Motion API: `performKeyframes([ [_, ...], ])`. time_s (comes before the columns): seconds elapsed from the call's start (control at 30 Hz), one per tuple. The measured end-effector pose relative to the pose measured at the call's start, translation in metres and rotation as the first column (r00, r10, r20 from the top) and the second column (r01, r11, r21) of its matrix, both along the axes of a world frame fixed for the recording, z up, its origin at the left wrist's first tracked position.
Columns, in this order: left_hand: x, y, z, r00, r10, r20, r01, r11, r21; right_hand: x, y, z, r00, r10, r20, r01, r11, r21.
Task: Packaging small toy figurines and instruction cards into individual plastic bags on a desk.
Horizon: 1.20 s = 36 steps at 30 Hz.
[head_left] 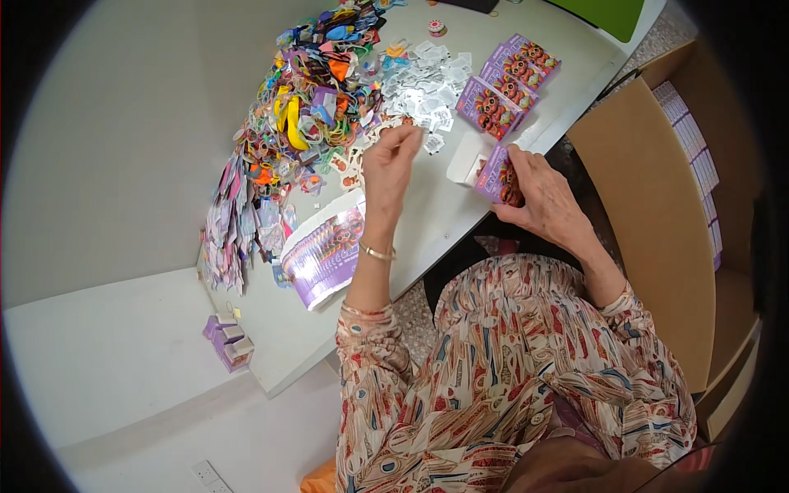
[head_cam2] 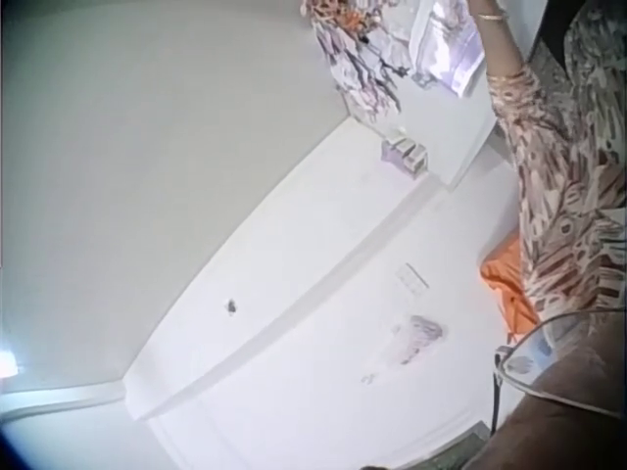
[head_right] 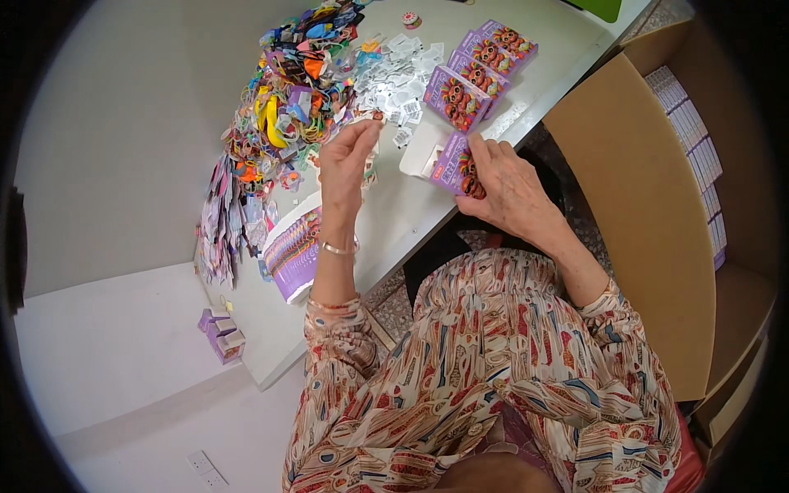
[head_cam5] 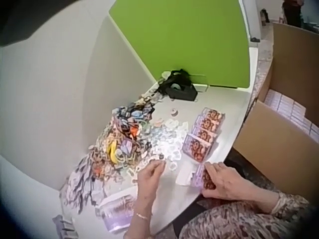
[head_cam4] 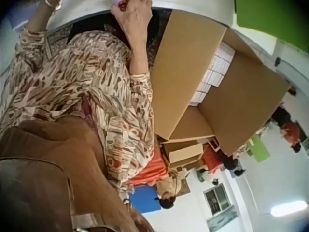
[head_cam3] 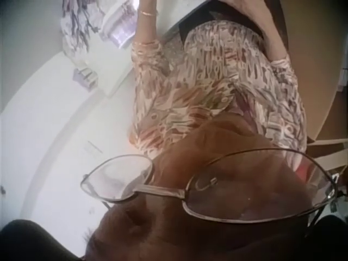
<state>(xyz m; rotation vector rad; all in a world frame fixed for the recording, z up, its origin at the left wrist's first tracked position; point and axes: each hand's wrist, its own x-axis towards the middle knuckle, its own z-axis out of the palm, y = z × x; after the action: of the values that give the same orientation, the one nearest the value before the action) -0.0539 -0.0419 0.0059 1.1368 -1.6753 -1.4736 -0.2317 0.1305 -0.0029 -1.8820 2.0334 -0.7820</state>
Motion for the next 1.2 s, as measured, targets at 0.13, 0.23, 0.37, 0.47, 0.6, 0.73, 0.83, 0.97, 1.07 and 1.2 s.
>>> performKeyframes([
  [0.13,-0.006,-0.039,-0.032,0.991,0.020,0.133,0.023,0.949,-0.315,-0.001,-0.002,-0.003,0.993,-0.037,0.111,0.041,0.998,-0.039],
  [0.23,-0.020,-0.058,-0.038,0.931,0.094,0.352,0.229,0.599,-0.767,-0.001,-0.004,-0.005,0.977,-0.036,0.209,0.049,0.997,-0.056],
  [0.37,-0.017,-0.058,-0.042,0.784,-0.047,0.619,0.451,0.728,-0.517,-0.009,-0.002,-0.008,0.951,-0.111,0.287,0.139,0.987,-0.080],
  [0.47,-0.018,-0.033,-0.043,0.746,0.107,0.657,0.470,0.613,-0.635,-0.014,0.002,-0.008,0.945,-0.169,0.281,0.182,0.983,-0.024],
  [0.6,-0.010,-0.027,-0.056,0.800,0.121,0.588,0.327,0.735,-0.594,-0.010,-0.001,-0.002,0.937,-0.115,0.329,0.118,0.993,0.010],
  [0.73,-0.010,-0.023,-0.062,0.822,0.136,0.554,0.253,0.784,-0.567,-0.005,-0.002,-0.005,0.954,-0.109,0.278,0.118,0.993,-0.018],
  [0.83,-0.010,-0.023,-0.067,0.797,0.157,0.583,0.287,0.751,-0.594,-0.003,-0.002,-0.004,0.955,-0.102,0.279,0.111,0.994,-0.017],
  [0.97,-0.010,-0.024,-0.076,0.819,0.174,0.547,0.274,0.719,-0.639,0.000,0.002,0.004,0.949,-0.120,0.290,0.118,0.993,0.027],
  [1.07,-0.005,-0.027,-0.076,0.862,0.189,0.470,0.246,0.655,-0.714,-0.002,0.005,-0.004,0.968,-0.113,0.222,0.122,0.992,-0.026],
  [1.2,0.004,-0.030,-0.046,0.954,0.086,0.286,0.149,0.694,-0.704,-0.002,0.006,-0.006,0.976,-0.120,0.183,0.128,0.991,-0.031],
])
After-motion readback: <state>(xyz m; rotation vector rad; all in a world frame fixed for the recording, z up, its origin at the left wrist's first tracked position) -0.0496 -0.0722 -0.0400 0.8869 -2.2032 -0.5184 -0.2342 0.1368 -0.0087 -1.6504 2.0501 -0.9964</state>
